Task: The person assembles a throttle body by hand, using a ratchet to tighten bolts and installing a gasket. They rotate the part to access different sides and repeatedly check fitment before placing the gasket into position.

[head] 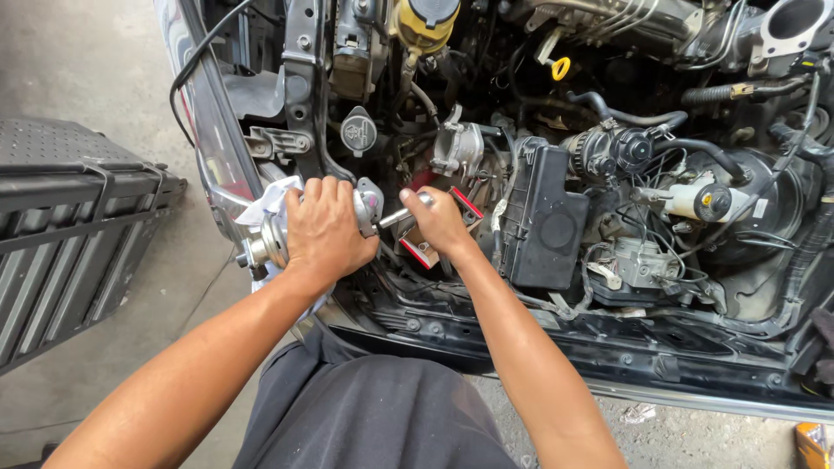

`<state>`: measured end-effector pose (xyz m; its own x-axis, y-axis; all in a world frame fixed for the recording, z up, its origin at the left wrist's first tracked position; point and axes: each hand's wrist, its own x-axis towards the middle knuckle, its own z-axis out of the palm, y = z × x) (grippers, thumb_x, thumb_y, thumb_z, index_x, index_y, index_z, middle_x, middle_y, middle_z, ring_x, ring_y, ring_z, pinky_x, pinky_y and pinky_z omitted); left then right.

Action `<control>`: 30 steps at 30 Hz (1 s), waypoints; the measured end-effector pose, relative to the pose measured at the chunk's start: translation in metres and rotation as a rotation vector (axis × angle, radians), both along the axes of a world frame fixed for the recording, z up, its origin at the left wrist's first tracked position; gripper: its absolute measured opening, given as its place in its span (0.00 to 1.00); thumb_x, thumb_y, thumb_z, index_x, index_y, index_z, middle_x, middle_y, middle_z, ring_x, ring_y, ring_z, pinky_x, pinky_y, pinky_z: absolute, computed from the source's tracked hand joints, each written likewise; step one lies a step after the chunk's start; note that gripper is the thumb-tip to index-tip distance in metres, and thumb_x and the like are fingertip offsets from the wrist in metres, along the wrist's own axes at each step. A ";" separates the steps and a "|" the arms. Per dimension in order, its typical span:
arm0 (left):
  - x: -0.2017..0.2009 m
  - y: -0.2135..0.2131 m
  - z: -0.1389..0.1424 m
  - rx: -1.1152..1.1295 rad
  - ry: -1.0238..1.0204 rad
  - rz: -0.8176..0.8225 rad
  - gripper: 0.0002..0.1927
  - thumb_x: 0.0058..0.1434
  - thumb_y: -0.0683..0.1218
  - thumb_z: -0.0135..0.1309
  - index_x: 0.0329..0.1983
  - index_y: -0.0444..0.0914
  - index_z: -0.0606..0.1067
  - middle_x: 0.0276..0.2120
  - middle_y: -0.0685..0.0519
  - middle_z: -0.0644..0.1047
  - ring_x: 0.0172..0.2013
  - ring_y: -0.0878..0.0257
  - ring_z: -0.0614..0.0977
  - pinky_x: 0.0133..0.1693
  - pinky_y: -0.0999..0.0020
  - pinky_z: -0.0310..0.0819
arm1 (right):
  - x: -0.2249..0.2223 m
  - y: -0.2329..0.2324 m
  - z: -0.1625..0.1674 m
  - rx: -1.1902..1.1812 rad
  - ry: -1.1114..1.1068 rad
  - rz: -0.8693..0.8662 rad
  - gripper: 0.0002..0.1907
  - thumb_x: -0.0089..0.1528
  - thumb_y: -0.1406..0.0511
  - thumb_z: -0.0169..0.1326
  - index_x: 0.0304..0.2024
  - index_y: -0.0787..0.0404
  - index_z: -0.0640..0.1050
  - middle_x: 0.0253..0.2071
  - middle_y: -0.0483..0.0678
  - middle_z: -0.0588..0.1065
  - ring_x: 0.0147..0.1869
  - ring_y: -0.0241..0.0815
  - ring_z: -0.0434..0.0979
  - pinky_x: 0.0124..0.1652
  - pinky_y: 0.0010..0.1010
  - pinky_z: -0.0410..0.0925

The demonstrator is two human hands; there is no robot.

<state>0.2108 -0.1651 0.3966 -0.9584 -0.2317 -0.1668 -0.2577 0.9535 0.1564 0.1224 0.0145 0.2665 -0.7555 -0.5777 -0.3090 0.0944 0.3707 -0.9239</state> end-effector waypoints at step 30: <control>0.003 -0.004 -0.013 0.172 0.162 -0.335 0.11 0.64 0.53 0.54 0.39 0.42 0.80 0.49 0.55 0.76 0.55 0.56 0.74 0.60 0.43 0.58 | -0.023 0.015 0.123 -0.018 0.954 0.247 0.18 0.62 0.60 0.61 0.54 0.54 0.76 0.34 0.48 0.72 0.38 0.46 0.72 0.40 0.35 0.66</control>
